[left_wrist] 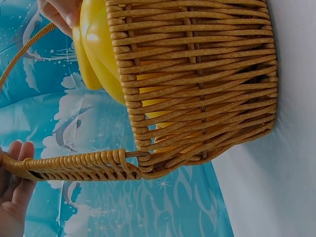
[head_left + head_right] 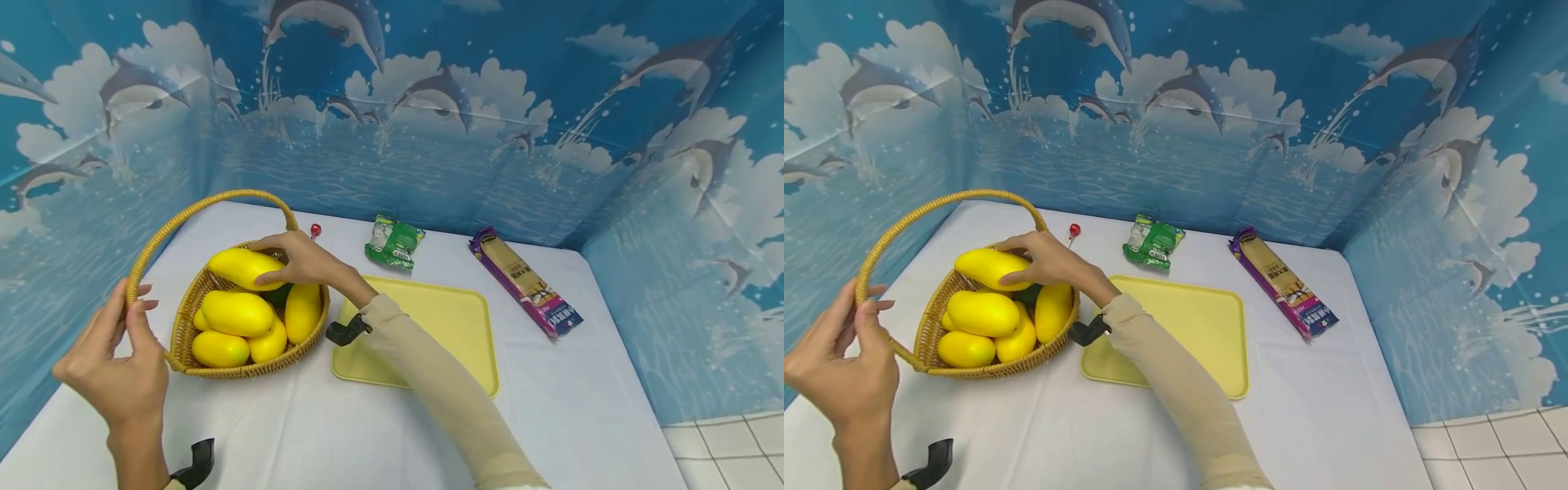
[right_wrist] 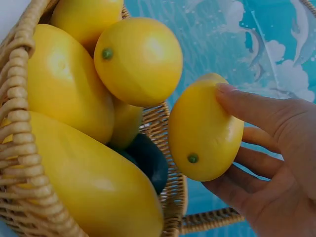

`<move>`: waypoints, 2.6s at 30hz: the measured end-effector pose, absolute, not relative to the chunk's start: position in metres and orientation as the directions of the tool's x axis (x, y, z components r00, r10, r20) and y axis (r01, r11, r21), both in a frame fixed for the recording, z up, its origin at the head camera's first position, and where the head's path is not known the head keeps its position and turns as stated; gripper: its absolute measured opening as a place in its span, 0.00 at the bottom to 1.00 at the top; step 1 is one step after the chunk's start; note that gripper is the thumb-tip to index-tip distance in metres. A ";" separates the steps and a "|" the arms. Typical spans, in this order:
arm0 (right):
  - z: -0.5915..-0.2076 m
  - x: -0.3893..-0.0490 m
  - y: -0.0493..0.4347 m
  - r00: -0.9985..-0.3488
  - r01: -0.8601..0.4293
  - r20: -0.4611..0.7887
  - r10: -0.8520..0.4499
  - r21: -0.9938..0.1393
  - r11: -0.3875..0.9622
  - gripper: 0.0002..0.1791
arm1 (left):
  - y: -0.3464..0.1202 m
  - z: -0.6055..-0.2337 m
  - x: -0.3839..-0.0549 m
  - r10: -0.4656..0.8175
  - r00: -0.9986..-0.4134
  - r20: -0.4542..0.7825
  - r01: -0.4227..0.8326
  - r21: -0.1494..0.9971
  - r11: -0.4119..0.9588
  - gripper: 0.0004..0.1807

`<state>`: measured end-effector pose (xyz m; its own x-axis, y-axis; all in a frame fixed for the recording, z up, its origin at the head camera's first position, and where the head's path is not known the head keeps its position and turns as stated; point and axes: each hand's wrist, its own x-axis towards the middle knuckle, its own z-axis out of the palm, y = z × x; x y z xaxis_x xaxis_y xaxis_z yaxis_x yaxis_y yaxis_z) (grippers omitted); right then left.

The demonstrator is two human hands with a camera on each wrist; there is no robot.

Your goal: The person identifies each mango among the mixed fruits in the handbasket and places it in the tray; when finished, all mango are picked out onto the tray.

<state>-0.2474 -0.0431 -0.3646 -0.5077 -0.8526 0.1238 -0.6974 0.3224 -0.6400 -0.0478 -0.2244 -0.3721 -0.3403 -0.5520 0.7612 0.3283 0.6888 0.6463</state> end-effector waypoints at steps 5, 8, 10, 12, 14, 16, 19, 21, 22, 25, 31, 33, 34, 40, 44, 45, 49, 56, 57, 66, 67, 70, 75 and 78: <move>-0.357 -0.242 -0.020 -0.504 -0.686 0.114 -0.856 -0.655 0.317 0.34 | -0.223 -0.372 -0.049 -0.546 -0.334 0.769 0.337 0.638 0.692 0.16; -0.356 -0.238 -0.002 -0.506 -0.668 0.117 -0.855 -0.679 0.303 0.34 | -0.221 -0.371 -0.050 -0.550 -0.326 0.769 0.353 0.639 0.683 0.15; -0.357 -0.237 0.010 -0.502 -0.666 0.124 -0.856 -0.687 0.291 0.34 | -0.220 -0.371 -0.051 -0.554 -0.322 0.768 0.361 0.641 0.678 0.15; -0.358 -0.235 0.022 -0.498 -0.674 0.134 -0.857 -0.681 0.285 0.34 | -0.219 -0.370 -0.051 -0.555 -0.319 0.769 0.364 0.640 0.677 0.15; -0.359 -0.234 0.034 -0.497 -0.687 0.148 -0.855 -0.668 0.284 0.35 | -0.219 -0.369 -0.052 -0.556 -0.315 0.769 0.369 0.639 0.675 0.15; -0.360 -0.232 0.047 -0.500 -0.699 0.169 -0.849 -0.657 0.282 0.34 | -0.218 -0.368 -0.052 -0.559 -0.309 0.769 0.376 0.639 0.671 0.14; -0.360 -0.229 0.064 -0.508 -0.715 0.200 -0.838 -0.640 0.282 0.34 | -0.218 -0.368 -0.052 -0.566 -0.305 0.766 0.381 0.643 0.664 0.14; -0.361 -0.228 0.075 -0.518 -0.718 0.216 -0.828 -0.635 0.284 0.35 | -0.218 -0.367 -0.053 -0.571 -0.303 0.763 0.386 0.646 0.658 0.14; -0.361 -0.227 0.081 -0.523 -0.719 0.223 -0.823 -0.633 0.286 0.35 | -0.218 -0.367 -0.053 -0.573 -0.301 0.762 0.388 0.647 0.656 0.14; -0.364 -0.226 0.096 -0.543 -0.716 0.232 -0.807 -0.630 0.301 0.35 | -0.217 -0.366 -0.053 -0.575 -0.299 0.761 0.393 0.648 0.653 0.14; -0.376 -0.226 0.121 -0.595 -0.685 0.209 -0.776 -0.637 0.353 0.35 | -0.217 -0.365 -0.052 -0.576 -0.301 0.760 0.397 0.649 0.649 0.14; -0.380 -0.226 0.128 -0.613 -0.666 0.194 -0.766 -0.648 0.369 0.35 | -0.218 -0.366 -0.053 -0.574 -0.303 0.760 0.396 0.649 0.650 0.14; -0.383 -0.226 0.131 -0.621 -0.656 0.185 -0.762 -0.655 0.375 0.35 | -0.219 -0.367 -0.053 -0.574 -0.304 0.761 0.395 0.649 0.650 0.14; -0.396 -0.226 0.145 -0.637 -0.633 0.152 -0.756 -0.663 0.400 0.35 | -0.227 -0.377 -0.056 -0.569 -0.295 0.767 0.393 0.640 0.660 0.15; -0.405 -0.228 0.154 -0.652 -0.625 0.145 -0.744 -0.659 0.419 0.35 | -0.231 -0.382 -0.057 -0.562 -0.302 0.770 0.376 0.638 0.672 0.15; -0.407 -0.229 0.155 -0.658 -0.621 0.142 -0.740 -0.658 0.426 0.35 | -0.232 -0.382 -0.057 -0.559 -0.304 0.771 0.372 0.637 0.675 0.15; -0.416 -0.231 0.160 -0.670 -0.617 0.131 -0.731 -0.646 0.450 0.35 | -0.232 -0.383 -0.057 -0.557 -0.304 0.773 0.373 0.635 0.677 0.15; -0.426 -0.236 0.161 -0.665 -0.640 0.135 -0.735 -0.611 0.467 0.34 | -0.231 -0.382 -0.056 -0.557 -0.306 0.772 0.378 0.636 0.673 0.15; -0.428 -0.236 0.161 -0.668 -0.636 0.131 -0.733 -0.612 0.470 0.34 | -0.230 -0.381 -0.056 -0.556 -0.307 0.772 0.381 0.635 0.671 0.15; -0.437 -0.244 0.161 -0.695 -0.606 0.109 -0.711 -0.620 0.498 0.34 | -0.228 -0.374 -0.053 -0.565 -0.335 0.754 0.398 0.657 0.640 0.15; -0.438 -0.245 0.162 -0.697 -0.605 0.109 -0.708 -0.619 0.500 0.34 | -0.227 -0.373 -0.053 -0.566 -0.337 0.752 0.404 0.659 0.634 0.16; -0.442 -0.248 0.163 -0.706 -0.595 0.108 -0.700 -0.626 0.503 0.34 | -0.226 -0.371 -0.052 -0.571 -0.341 0.747 0.430 0.664 0.612 0.16; -0.444 -0.251 0.165 -0.716 -0.579 0.099 -0.690 -0.637 0.509 0.35 | -0.225 -0.371 -0.049 -0.576 -0.372 0.728 0.469 0.683 0.560 0.17; -0.443 -0.251 0.165 -0.711 -0.586 0.107 -0.695 -0.637 0.501 0.35 | -0.227 -0.372 -0.047 -0.579 -0.397 0.712 0.481 0.698 0.530 0.18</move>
